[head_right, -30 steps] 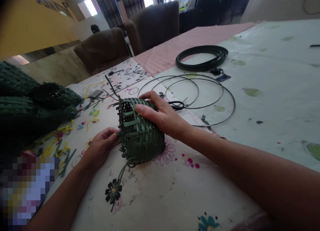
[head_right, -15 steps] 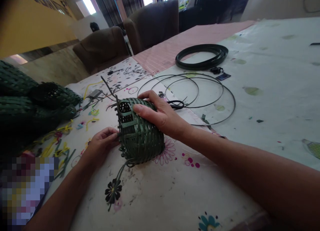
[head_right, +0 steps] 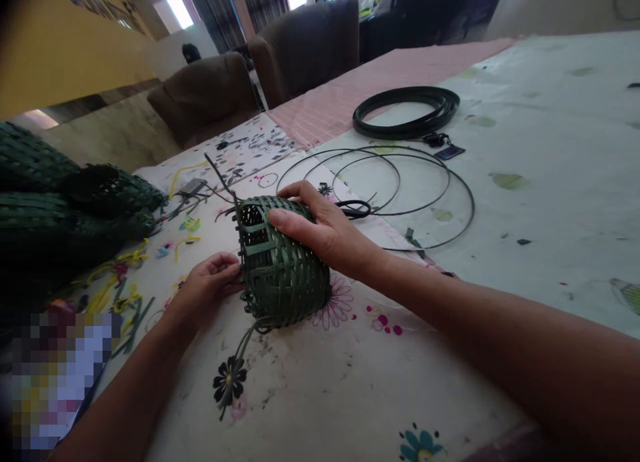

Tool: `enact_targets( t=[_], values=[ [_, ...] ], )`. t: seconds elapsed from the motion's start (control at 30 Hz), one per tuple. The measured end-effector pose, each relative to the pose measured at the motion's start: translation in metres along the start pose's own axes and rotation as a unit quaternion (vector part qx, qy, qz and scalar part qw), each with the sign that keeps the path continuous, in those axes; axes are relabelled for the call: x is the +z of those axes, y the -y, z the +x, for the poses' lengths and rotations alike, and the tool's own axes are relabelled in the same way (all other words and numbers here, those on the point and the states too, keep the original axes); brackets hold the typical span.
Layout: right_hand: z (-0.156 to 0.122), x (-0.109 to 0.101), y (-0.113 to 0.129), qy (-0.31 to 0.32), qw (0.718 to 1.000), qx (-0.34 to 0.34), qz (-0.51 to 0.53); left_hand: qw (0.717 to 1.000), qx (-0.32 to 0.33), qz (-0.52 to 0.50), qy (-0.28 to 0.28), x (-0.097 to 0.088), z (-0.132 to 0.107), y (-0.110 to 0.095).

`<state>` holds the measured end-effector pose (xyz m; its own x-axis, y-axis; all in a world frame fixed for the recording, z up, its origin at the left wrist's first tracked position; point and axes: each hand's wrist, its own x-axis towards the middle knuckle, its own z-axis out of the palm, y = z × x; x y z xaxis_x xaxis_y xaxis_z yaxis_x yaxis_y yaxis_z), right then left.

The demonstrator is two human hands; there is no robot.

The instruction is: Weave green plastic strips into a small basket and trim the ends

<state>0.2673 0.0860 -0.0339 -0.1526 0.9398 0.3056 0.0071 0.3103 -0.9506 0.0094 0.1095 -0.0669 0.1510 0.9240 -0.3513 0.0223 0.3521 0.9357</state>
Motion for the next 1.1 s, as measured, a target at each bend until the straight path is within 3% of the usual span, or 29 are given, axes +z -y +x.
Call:
enact_targets(
  t=[0.23, 0.77, 1.1],
  values=[
    [0.001, 0.001, -0.002, -0.008, 1.000, 0.005, -0.001, 0.995, -0.078, 0.005, 0.054, -0.005, 0.006, -0.007],
    [0.001, 0.001, 0.003, 0.041, 0.999, -0.022, 0.003, 0.993, -0.099, 0.023, 0.064, -0.011, 0.006, -0.007],
    [0.001, -0.001, 0.001, 0.055, 0.998, -0.037, -0.002, 0.994, -0.093, 0.034, 0.047, -0.005, 0.001, -0.006]
  ],
)
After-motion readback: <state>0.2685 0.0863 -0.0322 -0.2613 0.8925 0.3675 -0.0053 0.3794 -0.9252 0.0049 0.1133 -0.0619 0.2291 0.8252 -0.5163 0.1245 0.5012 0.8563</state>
